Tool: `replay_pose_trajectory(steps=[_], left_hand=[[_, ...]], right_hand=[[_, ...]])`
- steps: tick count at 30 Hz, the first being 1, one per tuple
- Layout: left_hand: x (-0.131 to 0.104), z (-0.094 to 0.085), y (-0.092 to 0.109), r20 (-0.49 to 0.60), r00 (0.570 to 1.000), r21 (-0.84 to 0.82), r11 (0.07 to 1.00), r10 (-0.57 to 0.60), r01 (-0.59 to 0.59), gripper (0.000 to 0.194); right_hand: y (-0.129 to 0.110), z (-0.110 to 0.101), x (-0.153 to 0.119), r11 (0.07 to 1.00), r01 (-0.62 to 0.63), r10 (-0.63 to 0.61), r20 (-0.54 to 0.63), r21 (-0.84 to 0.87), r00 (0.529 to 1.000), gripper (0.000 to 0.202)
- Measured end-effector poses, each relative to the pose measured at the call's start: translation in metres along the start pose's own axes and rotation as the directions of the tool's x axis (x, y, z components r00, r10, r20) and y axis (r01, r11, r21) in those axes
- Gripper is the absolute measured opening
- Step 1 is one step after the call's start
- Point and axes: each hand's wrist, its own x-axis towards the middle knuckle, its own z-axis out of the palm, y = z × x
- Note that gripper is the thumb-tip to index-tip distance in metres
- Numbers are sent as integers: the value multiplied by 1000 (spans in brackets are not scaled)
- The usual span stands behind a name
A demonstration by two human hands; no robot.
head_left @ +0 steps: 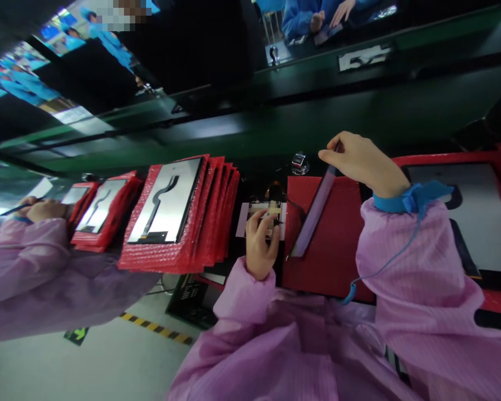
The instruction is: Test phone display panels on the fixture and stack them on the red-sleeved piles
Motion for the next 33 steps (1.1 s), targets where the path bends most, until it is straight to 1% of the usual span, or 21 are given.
replay_pose_trajectory(steps=[1, 2, 3, 5, 7, 9, 12, 15, 18, 21, 23, 24, 26, 27, 28, 30, 33], left_hand=[[-8, -2, -12, 10, 1000, 148, 989, 27, -29, 33], [-16, -2, -22, 38, 998, 249, 967, 52, -60, 34], [-22, -1, -29, 74, 995, 315, 945, 71, -91, 35], [-30, 2, -38, 135, 986, 375, 916, 99, -143, 37], [-33, 5, -40, 162, 981, 399, 903, 104, -161, 38], [-32, 7, -39, 174, 981, 409, 900, 86, -152, 41], [-30, 8, -37, 178, 981, 422, 895, 75, -145, 42], [-30, 9, -38, 160, 984, 443, 884, 82, -146, 41], [-31, 10, -37, 153, 986, 454, 882, 59, -123, 40], [-31, 6, -34, 189, 981, 409, 905, 40, -115, 49], [-30, 3, -34, 281, 955, 320, 929, 93, -185, 60], [-29, 1, -33, 348, 927, 266, 933, 142, -243, 63], [-28, -1, -33, 478, 847, 176, 920, 231, -350, 62], [-27, -1, -33, 521, 815, 157, 911, 252, -382, 59], [-26, -1, -32, 545, 798, 155, 904, 257, -397, 57], [-25, 0, -31, 558, 793, 173, 901, 243, -398, 56], [-23, 1, -29, 575, 789, 185, 905, 216, -382, 57]], right_hand=[[0, 0, 0, 1000, 3, -3, 0, -4, 1000, 21], [1, 0, 0, 1000, 9, -9, -2, -7, 1000, 21], [2, -1, 0, 1000, 18, -18, -6, -9, 1000, 21], [4, -1, 1, 999, 40, -40, -15, -12, 999, 21], [6, -2, 1, 999, 51, -51, -16, -16, 999, 20], [5, -3, 1, 999, 45, -45, -10, -21, 999, 19], [2, -4, 0, 999, 6, -6, 3, -34, 1000, 19], [-3, -5, -2, 998, -37, 37, 13, -53, 999, 20], [-9, -6, -5, 995, -58, 61, 34, -87, 998, 28], [-15, -9, -13, 986, -73, 69, -27, -148, 997, 44], [-16, -13, -22, 981, -122, 117, -45, -148, 992, 54], [-15, -17, -27, 977, -158, 154, -36, -141, 987, 57], [-11, -25, -39, 967, -212, 213, -8, -140, 977, 58], [-7, -30, -45, 962, -230, 232, -5, -144, 973, 57], [-3, -34, -51, 959, -247, 246, -22, -137, 969, 55], [6, -42, -61, 959, -278, 275, -65, -51, 959, 53], [18, -46, -68, 925, -301, 330, -98, 231, 939, 58]])
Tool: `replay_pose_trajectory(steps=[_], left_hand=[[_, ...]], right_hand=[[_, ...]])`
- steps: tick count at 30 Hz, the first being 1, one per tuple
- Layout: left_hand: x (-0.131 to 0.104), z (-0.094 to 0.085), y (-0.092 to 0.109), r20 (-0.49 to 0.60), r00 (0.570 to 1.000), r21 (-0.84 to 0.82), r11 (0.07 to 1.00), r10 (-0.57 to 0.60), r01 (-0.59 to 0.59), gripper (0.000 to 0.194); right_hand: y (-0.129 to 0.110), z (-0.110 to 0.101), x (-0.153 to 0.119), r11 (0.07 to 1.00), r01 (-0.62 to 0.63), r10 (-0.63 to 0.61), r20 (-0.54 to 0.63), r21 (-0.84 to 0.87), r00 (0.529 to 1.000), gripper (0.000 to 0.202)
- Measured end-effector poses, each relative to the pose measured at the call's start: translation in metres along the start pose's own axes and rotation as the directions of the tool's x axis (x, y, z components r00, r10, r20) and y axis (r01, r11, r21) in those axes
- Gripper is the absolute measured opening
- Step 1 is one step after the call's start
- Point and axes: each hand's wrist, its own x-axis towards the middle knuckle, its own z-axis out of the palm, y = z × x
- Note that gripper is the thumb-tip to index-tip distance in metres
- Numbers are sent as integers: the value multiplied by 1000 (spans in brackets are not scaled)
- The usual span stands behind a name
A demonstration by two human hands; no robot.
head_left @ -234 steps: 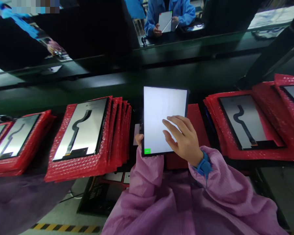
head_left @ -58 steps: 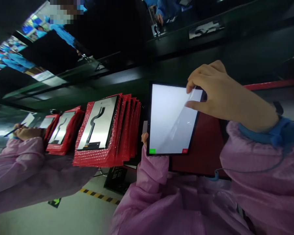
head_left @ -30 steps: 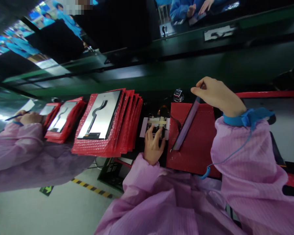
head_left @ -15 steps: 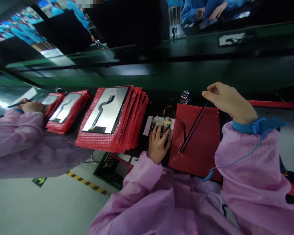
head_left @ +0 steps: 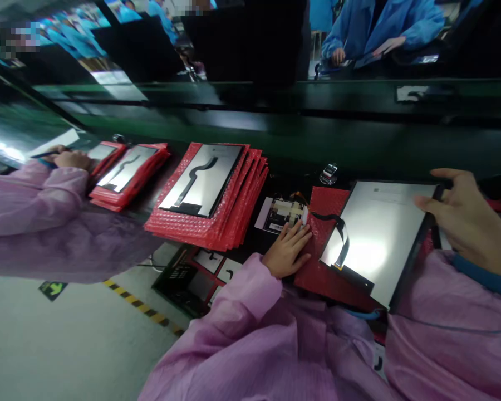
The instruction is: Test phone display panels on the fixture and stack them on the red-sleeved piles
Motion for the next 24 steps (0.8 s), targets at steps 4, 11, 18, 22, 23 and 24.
replay_pose_trajectory(steps=[4, 11, 18, 22, 23, 24], left_hand=[[2, -2, 0, 33, 998, -40, 998, -48, 49, 57], [0, 8, -7, -19, 999, -69, 997, -36, 35, 74], [-5, 10, -9, -198, 978, -64, 995, 64, -78, 63], [13, -18, -12, -317, 946, -55, 994, 75, -97, 40], [23, -26, -15, -337, 939, -46, 995, 73, -94, 37], [36, -33, -19, -352, 933, -32, 996, 71, -88, 34]], right_hand=[[14, 21, 10, 962, -5, -16, 75, 274, 997, 53], [58, 81, 40, 976, -45, 2, 200, 211, 980, 39], [59, 106, 22, 975, 194, -204, -94, -104, 975, 21], [40, 133, 1, 914, 388, -374, 126, -119, 919, 30], [37, 141, -2, 905, 414, -389, 202, -99, 899, 35], [34, 147, -4, 899, 430, -397, 262, -83, 880, 37]])
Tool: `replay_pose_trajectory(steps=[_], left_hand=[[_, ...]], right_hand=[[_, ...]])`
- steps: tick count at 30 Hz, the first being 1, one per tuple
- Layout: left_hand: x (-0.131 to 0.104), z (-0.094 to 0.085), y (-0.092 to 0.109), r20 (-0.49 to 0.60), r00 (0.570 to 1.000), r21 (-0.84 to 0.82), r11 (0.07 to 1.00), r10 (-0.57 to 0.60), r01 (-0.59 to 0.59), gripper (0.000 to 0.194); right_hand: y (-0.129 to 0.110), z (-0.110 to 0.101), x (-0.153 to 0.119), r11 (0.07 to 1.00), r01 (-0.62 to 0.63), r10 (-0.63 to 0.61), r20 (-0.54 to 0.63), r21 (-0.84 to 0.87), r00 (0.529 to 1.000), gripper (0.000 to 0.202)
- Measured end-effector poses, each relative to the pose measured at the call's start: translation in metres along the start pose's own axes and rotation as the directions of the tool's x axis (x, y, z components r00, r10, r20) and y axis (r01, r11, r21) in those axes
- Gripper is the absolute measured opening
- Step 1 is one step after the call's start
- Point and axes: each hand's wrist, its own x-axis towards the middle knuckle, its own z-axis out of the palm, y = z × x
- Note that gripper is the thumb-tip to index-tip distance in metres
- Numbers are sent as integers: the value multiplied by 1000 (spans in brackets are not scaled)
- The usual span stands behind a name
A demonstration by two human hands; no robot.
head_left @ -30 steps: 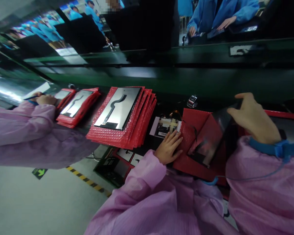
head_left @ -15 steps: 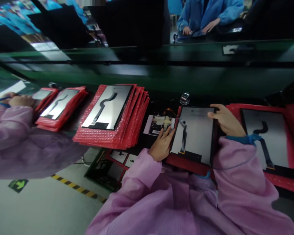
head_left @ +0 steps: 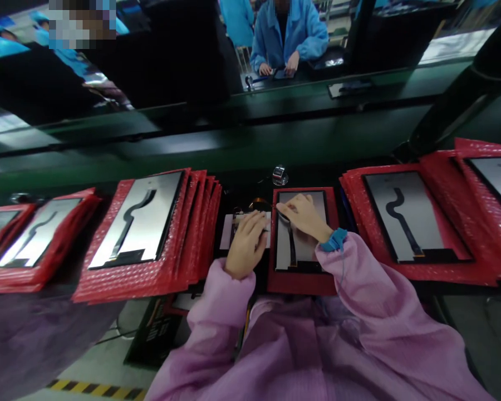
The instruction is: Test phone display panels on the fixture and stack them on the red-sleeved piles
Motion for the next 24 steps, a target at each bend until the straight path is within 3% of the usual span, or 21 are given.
replay_pose_trajectory(steps=[3, 7, 12, 24], left_hand=[[45, 0, -20, 9, 1000, 49, 999, -17, 16, 36], [81, 9, -43, 192, 981, 40, 999, 4, -12, 36], [80, 7, -50, 341, 940, -42, 999, 5, 10, 24], [73, -3, -39, 258, 965, -2, 999, -40, 42, 22]], right_hand=[[-7, 12, 2, 1000, 6, -7, 72, 17, 997, 30], [-9, 15, 0, 999, 6, -9, 107, 32, 994, 16], [-6, 15, 1, 999, 40, -45, 152, 32, 987, 13], [-8, 30, 12, 995, 92, -85, 174, -29, 981, 13]])
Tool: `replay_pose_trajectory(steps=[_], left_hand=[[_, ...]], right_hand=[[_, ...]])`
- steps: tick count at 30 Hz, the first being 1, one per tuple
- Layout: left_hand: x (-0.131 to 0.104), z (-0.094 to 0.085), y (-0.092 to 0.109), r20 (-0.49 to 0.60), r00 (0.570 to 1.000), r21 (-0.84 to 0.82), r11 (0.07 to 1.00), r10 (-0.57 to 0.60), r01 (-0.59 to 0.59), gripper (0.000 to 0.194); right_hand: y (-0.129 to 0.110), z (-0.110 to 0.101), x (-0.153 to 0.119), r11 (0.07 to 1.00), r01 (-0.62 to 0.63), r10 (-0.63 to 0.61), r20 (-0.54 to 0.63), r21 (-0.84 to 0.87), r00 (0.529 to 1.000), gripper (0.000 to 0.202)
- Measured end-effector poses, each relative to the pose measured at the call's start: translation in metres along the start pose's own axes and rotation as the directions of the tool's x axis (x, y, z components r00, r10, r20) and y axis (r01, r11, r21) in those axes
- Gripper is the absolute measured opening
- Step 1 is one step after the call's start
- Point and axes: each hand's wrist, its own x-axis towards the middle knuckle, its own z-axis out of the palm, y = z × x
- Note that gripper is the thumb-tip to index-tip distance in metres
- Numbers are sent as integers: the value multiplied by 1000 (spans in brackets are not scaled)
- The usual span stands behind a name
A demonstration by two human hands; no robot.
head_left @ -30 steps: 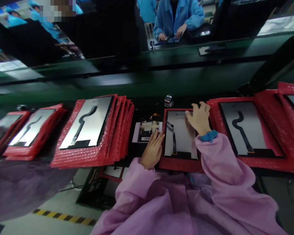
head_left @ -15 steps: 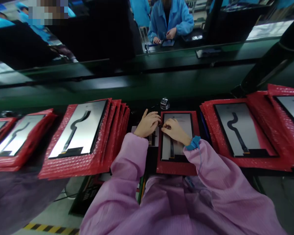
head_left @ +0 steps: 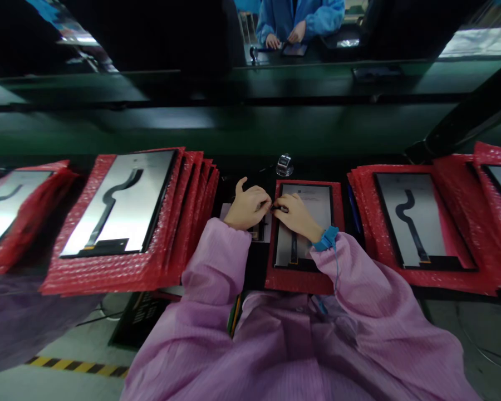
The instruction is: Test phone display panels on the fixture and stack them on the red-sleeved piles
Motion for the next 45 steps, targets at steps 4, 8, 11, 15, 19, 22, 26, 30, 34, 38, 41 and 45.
replay_pose_trajectory(steps=[4, 8, 11, 15, 19, 22, 26, 30, 34, 38, 41, 45], left_hand=[[-1, 1, 1, 1, 1000, 2, 1000, -9, 9, 21], [-1, 2, 1, -8, 1000, 5, 1000, -21, 21, 20], [-2, 2, 2, -21, 1000, 5, 1000, -21, 21, 21], [-3, 1, 4, -36, 999, 8, 1000, -20, 20, 21], [-4, 2, 5, -42, 999, 6, 1000, -13, 13, 20], [-5, 3, 1, -46, 998, -4, 999, -34, 34, 20], [-6, 3, -8, -253, 954, -81, 987, -158, 142, 27], [-16, 3, 8, -672, 692, -193, 964, -264, 181, 35], [-48, 16, 58, -518, 835, -149, 981, -184, 124, 38], [-85, 48, 98, -173, 983, -38, 998, -61, 55, 52], [-99, 67, 105, -92, 994, 24, 998, -58, 60, 60], [-104, 76, 101, -128, 988, 2, 996, -85, 85, 64]], right_hand=[[1, -1, 0, 1000, 21, -21, -5, 11, 1000, 17], [4, -1, 0, 999, 46, -46, -10, 18, 999, 18], [6, 0, -1, 998, 61, -61, -10, 20, 998, 18], [6, 0, -3, 997, 73, -72, -12, 30, 997, 17], [4, -1, -3, 995, 80, -81, 10, 62, 997, 19], [3, -7, -4, 992, 80, -84, 41, 95, 996, 21], [12, -25, -8, 985, 42, -61, 110, 167, 992, 29], [33, -47, -14, 993, -63, 77, -148, 99, 986, 31], [60, -58, -17, 934, -282, 161, -446, -220, 881, 32], [76, -59, -12, 889, -381, 236, -461, -253, 856, 29], [79, -58, -6, 885, -395, 253, -459, -245, 852, 24], [80, -57, -3, 894, -383, 251, -447, -235, 859, 20]])
